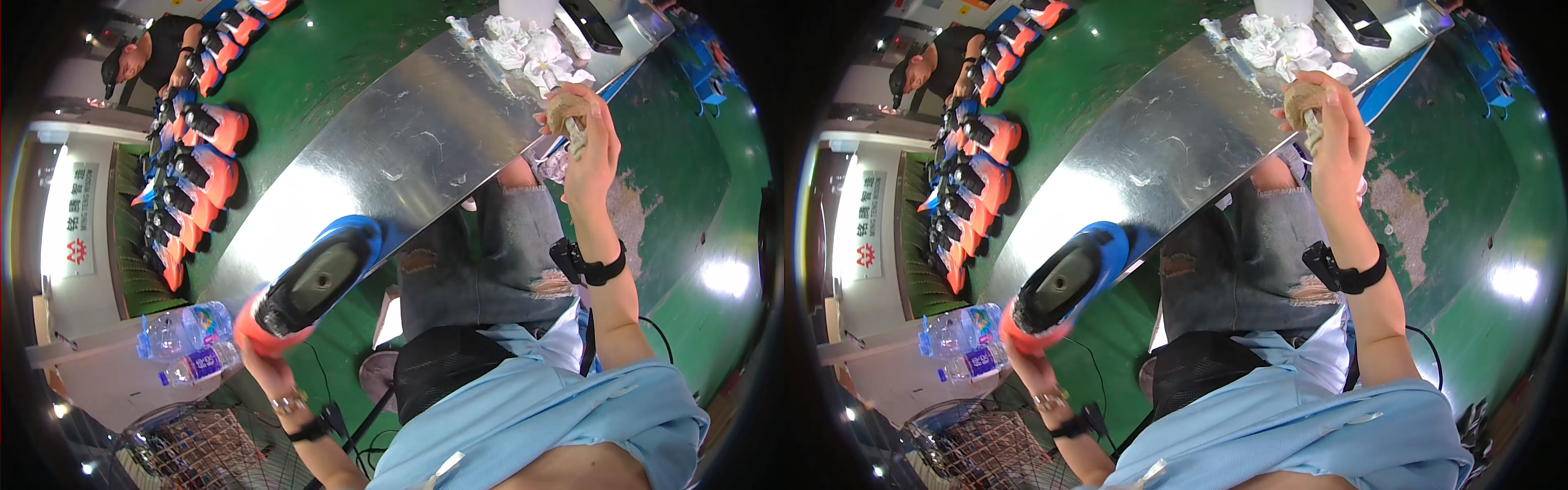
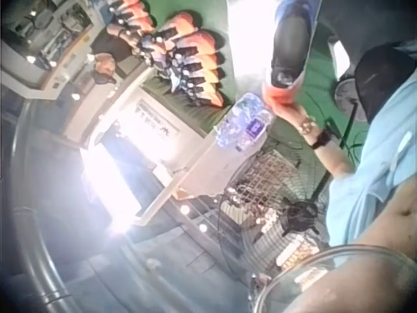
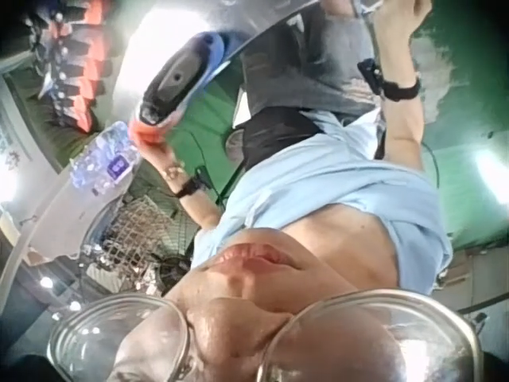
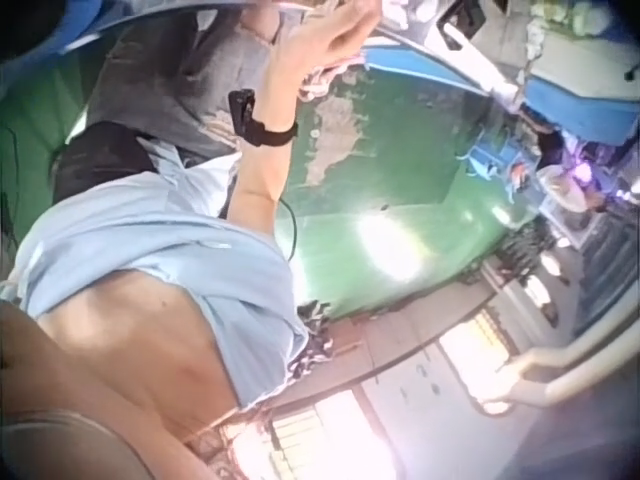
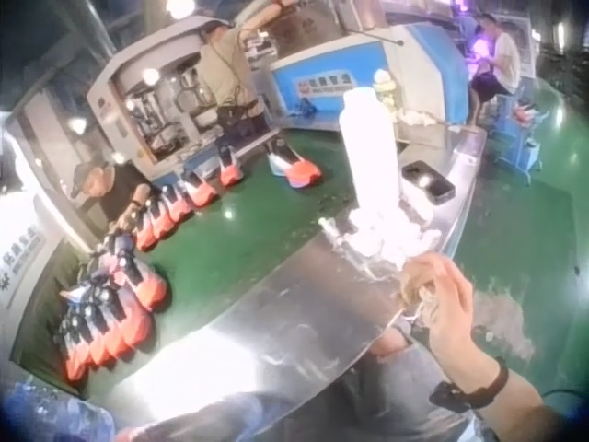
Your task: Apply liquid glue to the edges of shoe soles using a syringe and a sponge.
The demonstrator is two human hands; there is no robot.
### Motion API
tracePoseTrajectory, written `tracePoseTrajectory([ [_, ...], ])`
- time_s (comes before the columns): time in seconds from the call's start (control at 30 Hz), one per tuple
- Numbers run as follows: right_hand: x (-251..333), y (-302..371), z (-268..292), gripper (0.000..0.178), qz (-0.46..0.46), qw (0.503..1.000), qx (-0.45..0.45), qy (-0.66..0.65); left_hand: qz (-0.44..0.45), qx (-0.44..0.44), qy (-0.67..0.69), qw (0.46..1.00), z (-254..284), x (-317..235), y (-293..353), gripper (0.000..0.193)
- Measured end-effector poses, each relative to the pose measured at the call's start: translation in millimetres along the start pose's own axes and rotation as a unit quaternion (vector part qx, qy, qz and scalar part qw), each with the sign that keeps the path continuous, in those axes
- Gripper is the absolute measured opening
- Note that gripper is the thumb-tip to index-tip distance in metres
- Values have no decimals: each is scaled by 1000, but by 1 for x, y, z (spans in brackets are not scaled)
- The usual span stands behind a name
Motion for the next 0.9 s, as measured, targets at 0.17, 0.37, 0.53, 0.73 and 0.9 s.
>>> tracePoseTrajectory([
  [0.17, 32, 12, -30, 41, 3, 997, 72, -23, -290, -16, -132, 948, -113, -82, -36, 45],
  [0.37, 98, 45, -100, 41, -48, 946, 254, -197, -547, 181, -199, 793, -268, -127, 34, 53],
  [0.53, 130, 45, -134, 25, -87, 841, 368, -388, -582, 341, -183, 715, -310, -127, 76, 63],
  [0.73, 130, 51, -146, 23, -131, 813, 380, -421, -607, 321, -199, 699, -315, -131, 82, 63],
  [0.9, 121, 49, -144, 23, -158, 824, 325, -437, -635, 342, -262, 642, -323, -124, 87, 79],
])
Point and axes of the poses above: each hand's wrist, its own y-axis away from the middle knuckle, its own z-axis out of the back of the hand, x = y × z, the point moved 9 cm from there along -y, towards the middle knuckle, and after that the axes turned 3 degrees about -x, right-handed, at the moved point
